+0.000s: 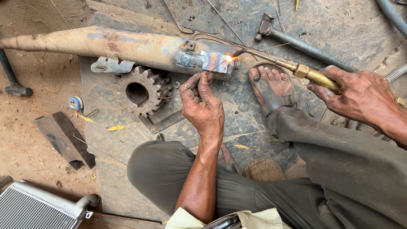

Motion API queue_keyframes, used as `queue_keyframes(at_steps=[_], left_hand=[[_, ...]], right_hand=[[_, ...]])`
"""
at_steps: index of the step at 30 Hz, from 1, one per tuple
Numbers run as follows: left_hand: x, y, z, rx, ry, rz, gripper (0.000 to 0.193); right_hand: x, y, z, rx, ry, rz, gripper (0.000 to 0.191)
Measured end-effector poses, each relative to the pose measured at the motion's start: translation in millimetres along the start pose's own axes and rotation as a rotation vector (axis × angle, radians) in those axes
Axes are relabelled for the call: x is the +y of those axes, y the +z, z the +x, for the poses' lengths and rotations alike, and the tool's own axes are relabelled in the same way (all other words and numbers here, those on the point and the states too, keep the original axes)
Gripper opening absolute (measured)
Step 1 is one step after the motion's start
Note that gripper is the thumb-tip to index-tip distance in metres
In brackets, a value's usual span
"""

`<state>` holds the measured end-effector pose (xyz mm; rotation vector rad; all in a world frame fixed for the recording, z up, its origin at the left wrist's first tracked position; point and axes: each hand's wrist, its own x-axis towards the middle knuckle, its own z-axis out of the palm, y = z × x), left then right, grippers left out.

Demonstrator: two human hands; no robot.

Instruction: The person uses a welding torch and filler rod to weld a metal pipe. They hold the torch in one hand and the rod in the other, applying heat and filler material to a specific section of the pipe while sitting on the ground.

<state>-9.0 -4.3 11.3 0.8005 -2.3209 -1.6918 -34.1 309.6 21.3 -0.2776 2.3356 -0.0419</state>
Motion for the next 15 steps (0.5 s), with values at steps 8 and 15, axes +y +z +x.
queue_keyframes(at_steps=[8,15], left_hand=[[3.1,1.4,1.3,0.021,-0.045,-0.020,0.015],[5.4,1.6,0.5,0.028,-0.049,-0.023,0.015]], right_hand=[[-2.9,-4.2,-0.1,0.012,0.001,0.031,0.041],[-3.1,-4.0,0.3,-0.026,0.031,0.005,0.042]])
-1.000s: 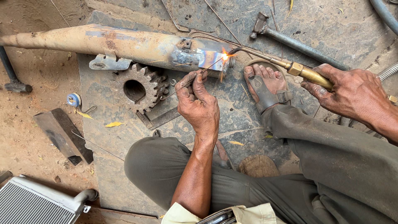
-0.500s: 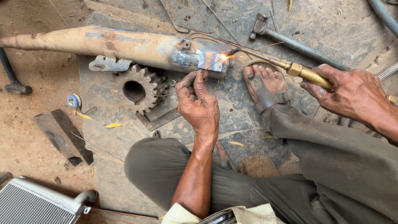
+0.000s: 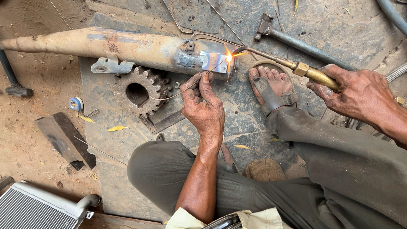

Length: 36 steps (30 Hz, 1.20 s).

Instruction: The person uses a welding torch and filler rod to weld a metal pipe. They hold the torch in one hand and the rod in the other, applying heat and filler material to a specific section of the pipe while sitting on the ground.

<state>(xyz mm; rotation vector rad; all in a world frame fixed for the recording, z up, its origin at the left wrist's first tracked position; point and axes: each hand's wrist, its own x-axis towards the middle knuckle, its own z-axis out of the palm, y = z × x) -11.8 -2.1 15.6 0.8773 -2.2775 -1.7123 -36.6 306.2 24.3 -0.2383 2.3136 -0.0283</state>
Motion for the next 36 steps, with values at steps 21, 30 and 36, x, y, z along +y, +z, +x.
queue_keyframes(at_steps=[21,30,36], left_hand=[[-5.5,1.0,-3.1,-0.012,0.059,0.011,0.014],[-4.4,1.4,-3.0,0.015,0.016,0.052,0.015],[-4.1,3.6,-1.9,0.018,-0.031,0.035,0.016]], right_hand=[[8.8,9.7,1.4,0.036,-0.058,-0.029,0.042],[4.6,3.9,0.0,0.049,-0.050,0.018,0.041],[4.1,2.2,0.0,0.041,-0.040,0.006,0.041]])
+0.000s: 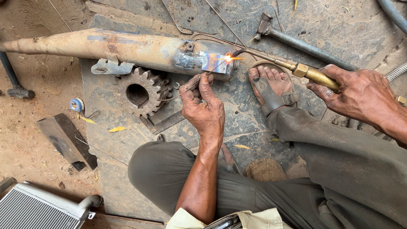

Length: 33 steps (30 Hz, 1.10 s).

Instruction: The person uses a welding torch and filler rod to weld a metal pipe. They hold the torch in one hand and the rod in the other, applying heat and filler material to a specific section of the pipe while sitting on the ground.

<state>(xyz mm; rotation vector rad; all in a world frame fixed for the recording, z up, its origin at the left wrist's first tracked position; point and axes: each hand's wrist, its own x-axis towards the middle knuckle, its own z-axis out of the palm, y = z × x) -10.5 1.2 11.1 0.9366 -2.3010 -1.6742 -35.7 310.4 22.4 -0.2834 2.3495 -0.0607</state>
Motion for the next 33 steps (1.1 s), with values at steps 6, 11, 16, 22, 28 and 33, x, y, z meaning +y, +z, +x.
queue_keyframes(at_steps=[6,11,16,22,28,33], left_hand=[[0.3,0.5,0.4,-0.013,0.017,-0.020,0.015],[-0.6,-0.3,2.1,-0.019,0.032,-0.042,0.016],[-3.1,0.5,2.6,0.023,0.083,-0.051,0.017],[-4.7,-2.7,3.3,0.070,0.064,-0.038,0.019],[-3.5,-5.2,4.8,0.067,0.066,-0.034,0.020],[0.8,-9.8,7.8,0.076,0.060,-0.041,0.020]], right_hand=[[1.6,1.5,0.5,-0.012,0.008,-0.002,0.040],[2.7,2.4,1.1,-0.007,0.010,0.006,0.041],[1.7,2.4,1.4,0.008,0.013,-0.016,0.040],[-0.5,0.4,1.4,-0.032,0.017,-0.008,0.039],[-2.6,-1.0,-0.3,0.018,0.006,0.000,0.039],[-0.3,2.5,-0.2,-0.067,0.020,-0.042,0.040]])
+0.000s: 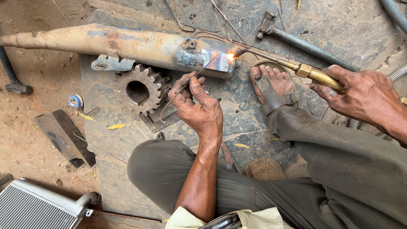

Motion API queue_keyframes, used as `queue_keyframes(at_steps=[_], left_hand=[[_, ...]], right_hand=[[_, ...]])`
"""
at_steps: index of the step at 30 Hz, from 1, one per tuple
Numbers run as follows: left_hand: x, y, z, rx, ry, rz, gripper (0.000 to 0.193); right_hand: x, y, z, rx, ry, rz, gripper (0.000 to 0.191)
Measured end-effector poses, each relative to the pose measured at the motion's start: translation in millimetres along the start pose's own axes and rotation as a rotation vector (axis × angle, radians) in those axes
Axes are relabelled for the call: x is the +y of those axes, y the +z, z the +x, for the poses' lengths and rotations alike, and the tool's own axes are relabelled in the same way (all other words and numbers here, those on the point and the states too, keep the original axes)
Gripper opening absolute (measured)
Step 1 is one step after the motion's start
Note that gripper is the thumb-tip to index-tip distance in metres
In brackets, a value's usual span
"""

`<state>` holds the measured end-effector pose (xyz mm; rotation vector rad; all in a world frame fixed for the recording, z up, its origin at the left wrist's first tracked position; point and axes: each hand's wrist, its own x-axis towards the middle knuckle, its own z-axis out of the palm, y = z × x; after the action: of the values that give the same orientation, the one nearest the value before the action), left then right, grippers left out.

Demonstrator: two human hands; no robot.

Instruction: The person uses a welding torch and filler rod to weld a metal pipe. They hold the torch in one hand and the rod in the other, applying heat and filler material to a specific section of the pipe while sitting on the ground.

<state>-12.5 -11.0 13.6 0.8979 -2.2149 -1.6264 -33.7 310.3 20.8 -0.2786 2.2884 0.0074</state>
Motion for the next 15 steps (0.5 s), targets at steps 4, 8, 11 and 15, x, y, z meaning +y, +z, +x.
queue_keyframes(at_steps=[4,8,11,15], left_hand=[[4.3,-14.8,11.7,0.047,0.038,-0.024,0.018],[4.7,-36.8,24.6,0.155,0.049,-0.011,0.017],[0.1,-46.0,25.9,0.192,-0.022,-0.077,0.018],[-8.6,-50.2,24.6,0.169,-0.069,-0.178,0.021]], right_hand=[[-0.3,0.6,8.0,-0.009,-0.029,-0.120,0.044],[-6.5,-12.2,30.3,-0.003,0.050,0.058,0.054],[-16.9,-29.6,48.7,-0.134,0.050,0.011,0.057],[-37.7,-49.9,62.2,-0.216,-0.005,-0.216,0.056]])
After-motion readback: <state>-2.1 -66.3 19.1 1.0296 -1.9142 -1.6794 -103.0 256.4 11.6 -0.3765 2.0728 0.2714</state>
